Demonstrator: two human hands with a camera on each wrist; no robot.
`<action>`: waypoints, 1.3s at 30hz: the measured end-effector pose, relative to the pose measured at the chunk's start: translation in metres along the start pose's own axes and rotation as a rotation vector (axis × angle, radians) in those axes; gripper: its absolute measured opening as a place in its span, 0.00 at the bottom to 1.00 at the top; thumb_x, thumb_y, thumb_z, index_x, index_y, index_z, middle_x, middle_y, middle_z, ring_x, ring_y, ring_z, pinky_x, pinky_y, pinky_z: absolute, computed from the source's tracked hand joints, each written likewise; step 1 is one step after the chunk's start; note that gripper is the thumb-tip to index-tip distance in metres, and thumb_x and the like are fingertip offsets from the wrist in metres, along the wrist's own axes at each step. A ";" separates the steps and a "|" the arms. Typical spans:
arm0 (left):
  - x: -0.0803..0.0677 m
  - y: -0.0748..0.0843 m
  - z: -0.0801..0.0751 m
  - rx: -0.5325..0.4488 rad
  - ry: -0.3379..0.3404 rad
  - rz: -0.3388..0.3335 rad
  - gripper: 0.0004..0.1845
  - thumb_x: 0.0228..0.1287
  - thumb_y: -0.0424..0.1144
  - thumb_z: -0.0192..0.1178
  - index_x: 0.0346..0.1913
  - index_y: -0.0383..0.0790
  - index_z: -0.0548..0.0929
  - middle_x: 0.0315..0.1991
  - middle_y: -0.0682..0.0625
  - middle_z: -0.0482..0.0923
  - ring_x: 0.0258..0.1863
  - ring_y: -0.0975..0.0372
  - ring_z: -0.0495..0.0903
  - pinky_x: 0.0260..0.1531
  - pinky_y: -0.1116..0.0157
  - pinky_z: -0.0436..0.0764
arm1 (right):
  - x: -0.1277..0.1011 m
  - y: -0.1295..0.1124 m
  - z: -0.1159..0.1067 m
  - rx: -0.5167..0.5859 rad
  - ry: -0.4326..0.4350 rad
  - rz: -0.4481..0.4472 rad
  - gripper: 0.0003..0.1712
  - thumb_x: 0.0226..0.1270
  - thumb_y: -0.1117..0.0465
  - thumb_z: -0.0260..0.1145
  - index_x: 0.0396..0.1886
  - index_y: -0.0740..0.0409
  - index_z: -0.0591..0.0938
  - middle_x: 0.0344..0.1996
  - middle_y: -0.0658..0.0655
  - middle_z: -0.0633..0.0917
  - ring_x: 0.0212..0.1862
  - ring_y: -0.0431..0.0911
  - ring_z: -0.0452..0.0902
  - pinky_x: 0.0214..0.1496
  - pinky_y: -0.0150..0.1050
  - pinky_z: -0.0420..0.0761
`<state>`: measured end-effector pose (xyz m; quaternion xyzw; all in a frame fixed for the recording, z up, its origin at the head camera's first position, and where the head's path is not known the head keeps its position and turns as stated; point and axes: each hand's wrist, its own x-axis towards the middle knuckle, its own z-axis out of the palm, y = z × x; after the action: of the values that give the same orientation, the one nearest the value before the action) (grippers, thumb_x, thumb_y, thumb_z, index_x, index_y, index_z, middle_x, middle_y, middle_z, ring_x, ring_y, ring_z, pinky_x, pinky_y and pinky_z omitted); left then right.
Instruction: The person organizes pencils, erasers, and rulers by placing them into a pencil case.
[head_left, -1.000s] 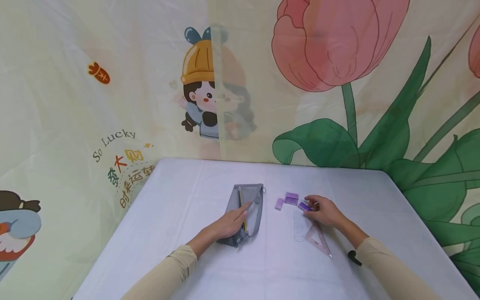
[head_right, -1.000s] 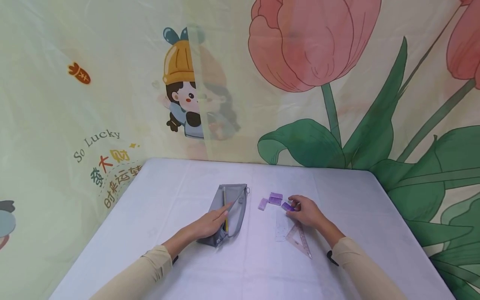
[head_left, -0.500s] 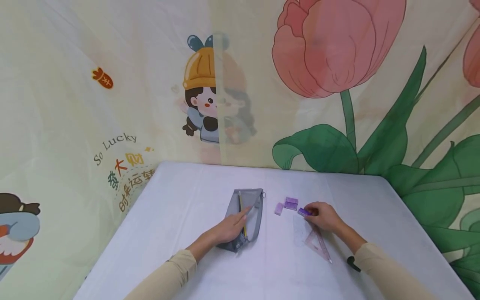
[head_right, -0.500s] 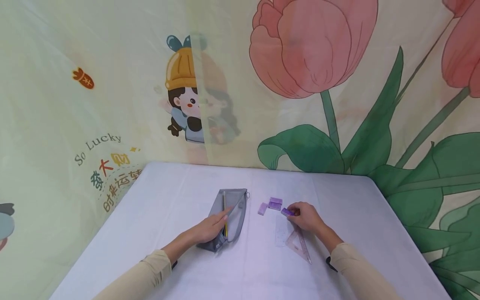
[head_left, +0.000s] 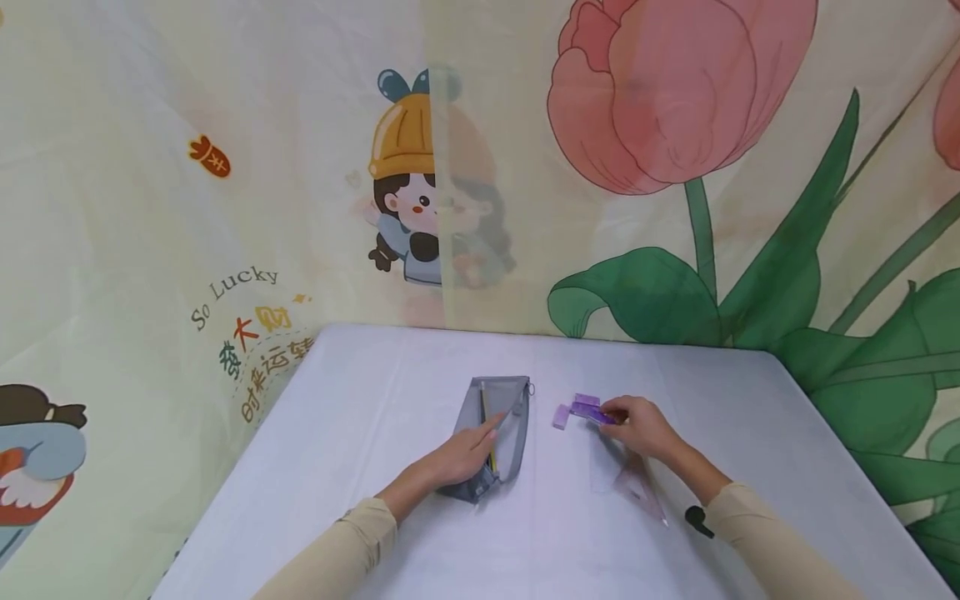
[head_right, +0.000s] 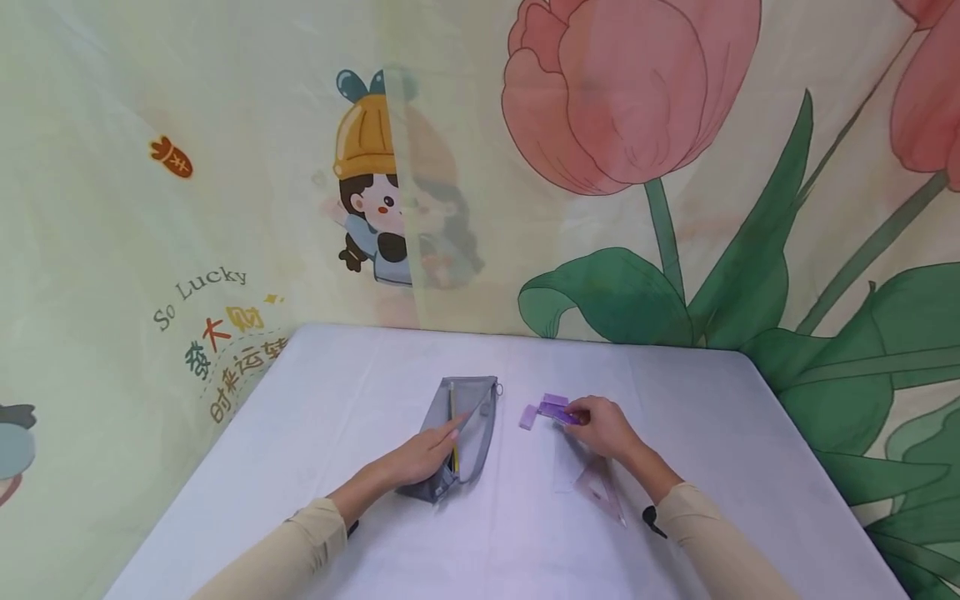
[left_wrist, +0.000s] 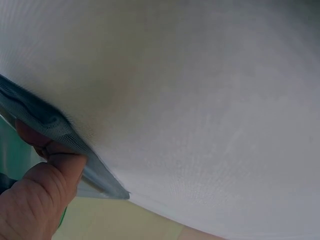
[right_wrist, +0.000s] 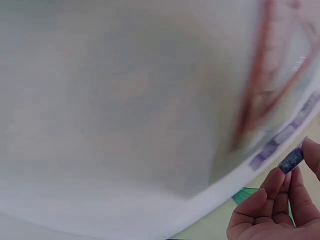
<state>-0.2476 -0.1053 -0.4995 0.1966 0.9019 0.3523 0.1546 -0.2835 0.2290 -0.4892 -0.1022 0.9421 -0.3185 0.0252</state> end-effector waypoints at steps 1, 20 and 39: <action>0.001 0.000 -0.001 0.003 -0.001 0.001 0.28 0.81 0.51 0.30 0.79 0.52 0.54 0.57 0.34 0.78 0.49 0.56 0.78 0.58 0.50 0.73 | 0.001 -0.003 -0.001 0.003 0.006 -0.003 0.16 0.62 0.64 0.72 0.50 0.61 0.85 0.40 0.56 0.86 0.41 0.47 0.76 0.39 0.34 0.81; -0.001 0.001 0.001 -0.006 -0.005 0.002 0.27 0.81 0.49 0.31 0.79 0.51 0.55 0.70 0.37 0.69 0.55 0.54 0.77 0.64 0.49 0.71 | 0.005 -0.051 0.030 0.047 -0.049 -0.025 0.14 0.58 0.65 0.75 0.45 0.56 0.87 0.37 0.50 0.84 0.39 0.43 0.76 0.41 0.35 0.81; -0.001 -0.001 -0.001 -0.001 0.015 0.028 0.28 0.81 0.50 0.32 0.79 0.50 0.55 0.69 0.35 0.68 0.64 0.46 0.74 0.68 0.46 0.67 | 0.011 -0.089 0.073 0.035 -0.113 -0.242 0.13 0.55 0.68 0.75 0.42 0.60 0.88 0.34 0.52 0.85 0.35 0.41 0.76 0.37 0.31 0.79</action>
<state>-0.2472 -0.1074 -0.4998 0.2065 0.9000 0.3563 0.1431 -0.2708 0.1143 -0.4927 -0.2324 0.9143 -0.3291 0.0414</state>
